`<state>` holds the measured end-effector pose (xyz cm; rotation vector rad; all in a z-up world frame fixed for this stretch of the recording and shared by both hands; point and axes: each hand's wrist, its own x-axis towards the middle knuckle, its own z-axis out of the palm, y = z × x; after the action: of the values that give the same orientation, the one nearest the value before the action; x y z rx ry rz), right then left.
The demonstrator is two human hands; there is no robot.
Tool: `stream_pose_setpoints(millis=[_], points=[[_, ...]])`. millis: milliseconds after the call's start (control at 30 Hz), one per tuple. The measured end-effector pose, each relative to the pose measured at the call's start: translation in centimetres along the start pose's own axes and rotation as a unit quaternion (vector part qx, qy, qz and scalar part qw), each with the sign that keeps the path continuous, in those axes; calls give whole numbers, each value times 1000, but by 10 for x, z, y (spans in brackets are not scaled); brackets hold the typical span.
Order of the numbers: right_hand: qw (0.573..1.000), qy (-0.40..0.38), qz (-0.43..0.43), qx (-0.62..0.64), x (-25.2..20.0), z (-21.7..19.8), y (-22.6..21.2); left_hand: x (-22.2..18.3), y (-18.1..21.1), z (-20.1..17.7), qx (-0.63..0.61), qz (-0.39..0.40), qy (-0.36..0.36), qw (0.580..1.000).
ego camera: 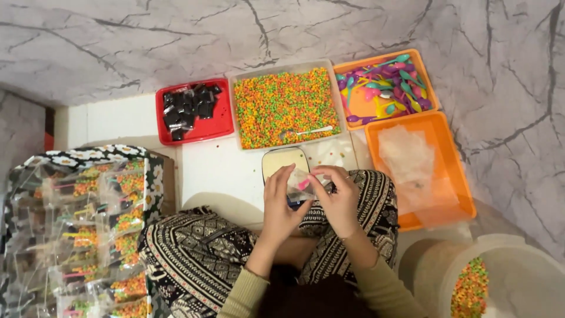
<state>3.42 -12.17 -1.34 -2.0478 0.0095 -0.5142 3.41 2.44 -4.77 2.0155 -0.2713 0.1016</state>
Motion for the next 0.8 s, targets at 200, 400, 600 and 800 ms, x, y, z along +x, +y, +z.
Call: stream_pose_setpoints(millis=[200,400,600,800], points=[[980,-61,160,98,-14,-6,-6,-11,18,-6,9,28,4,1000],[977,-48,186,92,-23,-12,-1,-13,33,-7,5,71,-26,997],[965,-79,217,122,-24,-14,5,-15,23,-7,20,81,-18,996],[956,-116,218,160,-15,-8,-1,-13,9,-8,29,67,-13,997]])
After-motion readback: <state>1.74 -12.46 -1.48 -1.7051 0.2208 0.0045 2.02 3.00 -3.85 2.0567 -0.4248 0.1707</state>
